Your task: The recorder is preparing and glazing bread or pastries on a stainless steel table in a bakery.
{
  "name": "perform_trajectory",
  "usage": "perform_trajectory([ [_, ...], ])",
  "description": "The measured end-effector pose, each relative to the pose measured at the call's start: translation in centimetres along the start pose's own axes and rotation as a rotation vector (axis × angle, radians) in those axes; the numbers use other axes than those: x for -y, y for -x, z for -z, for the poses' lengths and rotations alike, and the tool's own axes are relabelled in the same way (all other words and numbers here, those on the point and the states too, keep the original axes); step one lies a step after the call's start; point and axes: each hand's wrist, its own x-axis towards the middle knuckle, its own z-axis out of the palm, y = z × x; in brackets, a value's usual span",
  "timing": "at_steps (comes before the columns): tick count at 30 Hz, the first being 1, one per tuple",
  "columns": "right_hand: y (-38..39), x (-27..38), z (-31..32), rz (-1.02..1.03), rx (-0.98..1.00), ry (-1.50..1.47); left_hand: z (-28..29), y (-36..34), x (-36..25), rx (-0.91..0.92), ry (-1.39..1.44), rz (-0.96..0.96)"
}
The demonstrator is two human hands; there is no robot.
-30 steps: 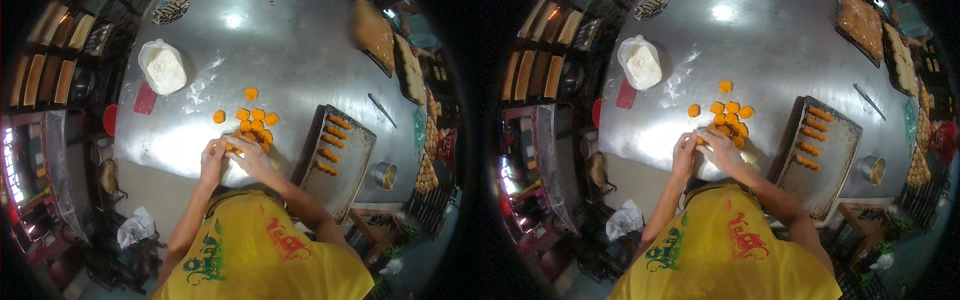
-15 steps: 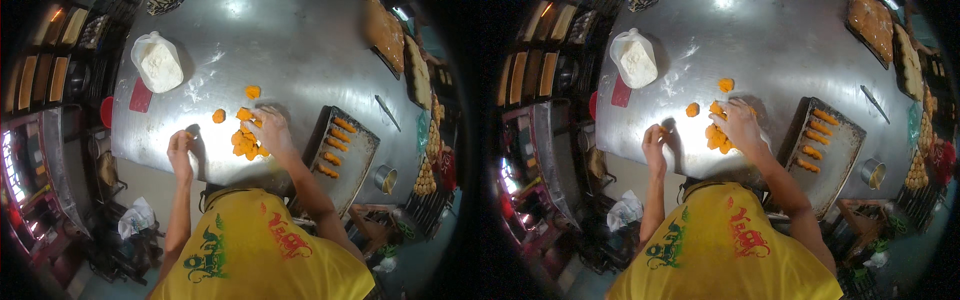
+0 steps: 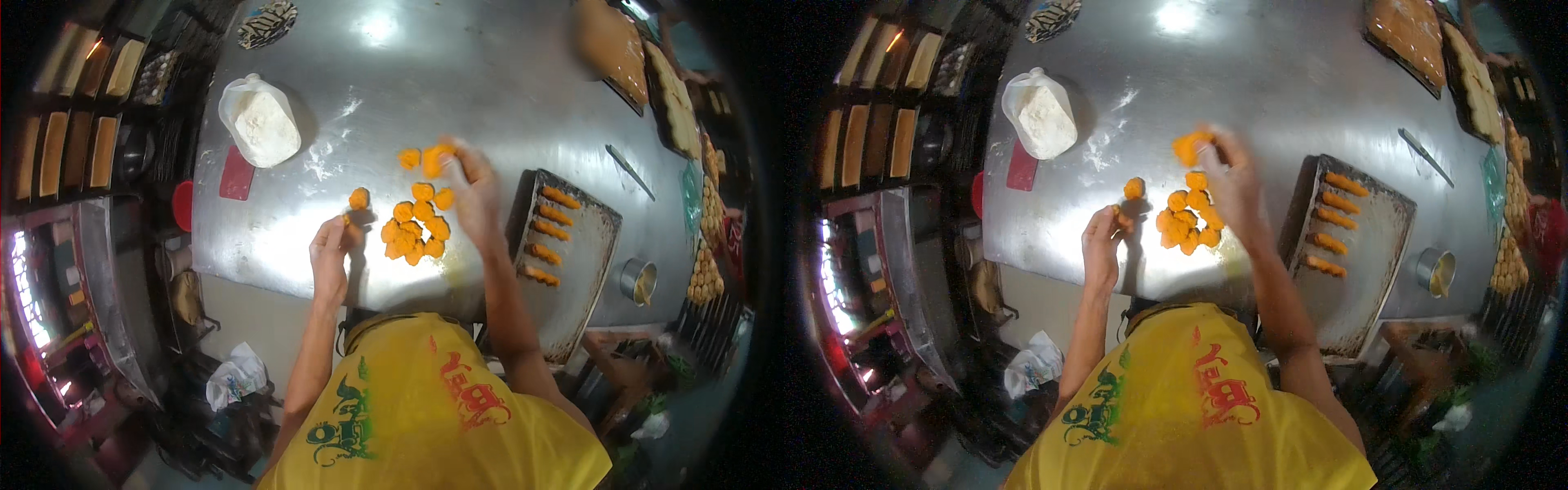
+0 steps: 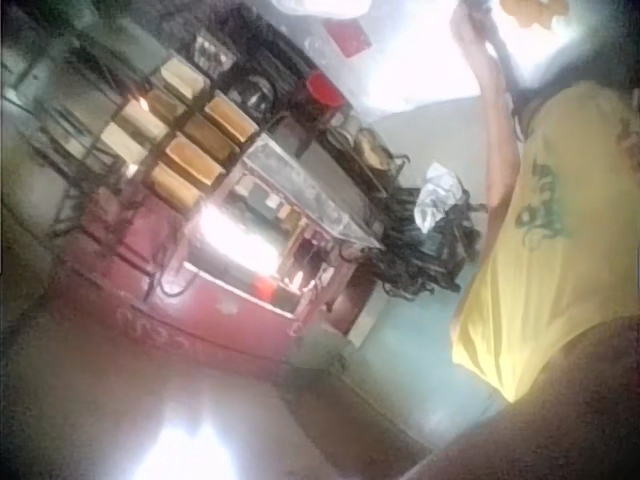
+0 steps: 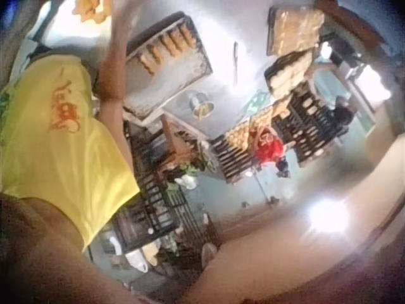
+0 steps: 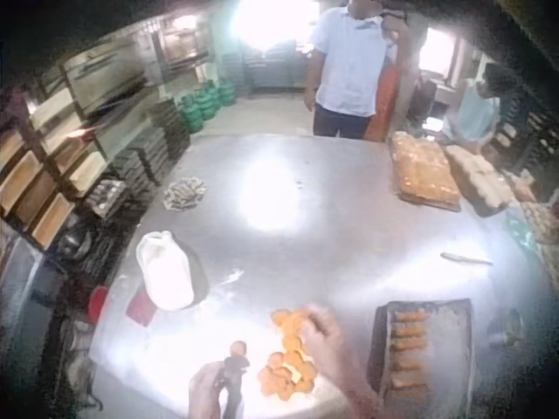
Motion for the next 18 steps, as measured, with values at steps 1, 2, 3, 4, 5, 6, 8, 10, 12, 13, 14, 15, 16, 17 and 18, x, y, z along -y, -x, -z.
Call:
perform_trajectory([
  [1, -0.2, 0.2, 1.3, 0.077, -0.106, -0.109, -0.6, 0.4, -0.1, 0.021, -0.004, 0.008],
  [2, -0.6, 0.2, 2.1, 0.161, -0.205, -0.221, -1.1, 0.6, -0.4, 0.002, -0.020, 0.002],
  [3, -1.0, -0.4, 2.6, 0.163, -0.217, -0.218, -1.4, 0.8, -0.5, -0.020, -0.034, -0.004],
  [4, -1.5, -1.4, 2.7, 0.213, -0.290, -0.073, -1.4, 1.0, -0.4, -0.012, -0.035, -0.004],
  [5, -2.1, -2.5, 3.2, 0.263, -0.370, 0.078, -1.4, 1.0, -0.4, -0.002, -0.053, 0.000],
  [6, -2.7, -5.0, 3.8, 0.264, -0.383, 0.083, -1.4, 1.3, -0.4, 0.005, -0.073, 0.003],
  [8, -3.4, -10.4, 4.4, 0.302, 0.040, 0.900, -0.5, 1.3, 0.6, 0.032, -0.057, 0.029],
  [10, -2.3, -11.6, 3.5, 0.427, -0.045, 0.793, -0.1, 1.1, 0.9, 0.039, -0.034, 0.040],
  [12, -1.6, -10.8, 2.6, 0.545, -0.118, 0.675, 0.0, 1.7, 1.2, 0.046, 0.018, 0.068],
  [13, -0.8, -8.9, 2.0, 0.474, -0.215, 0.555, 0.1, 2.0, 1.6, 0.042, 0.013, 0.044],
  [14, -0.6, -7.8, 1.8, 0.403, -0.324, 0.438, -0.3, 2.1, 1.9, 0.042, 0.012, 0.042],
  [15, -0.3, -7.7, 1.8, 0.402, -0.327, 0.436, -0.9, 2.3, 2.2, 0.015, 0.042, 0.071],
  [16, 0.3, -7.7, 1.8, 0.265, -0.293, 0.377, -1.2, 2.5, 2.4, -0.007, 0.066, 0.105],
  [17, 1.1, -7.7, 1.8, 0.128, -0.261, 0.316, -1.2, 2.4, 2.9, 0.010, 0.109, 0.138],
  [18, 2.0, -7.8, 1.7, 0.120, -0.274, 0.315, -1.3, 2.5, 3.2, 0.021, 0.098, 0.143],
])
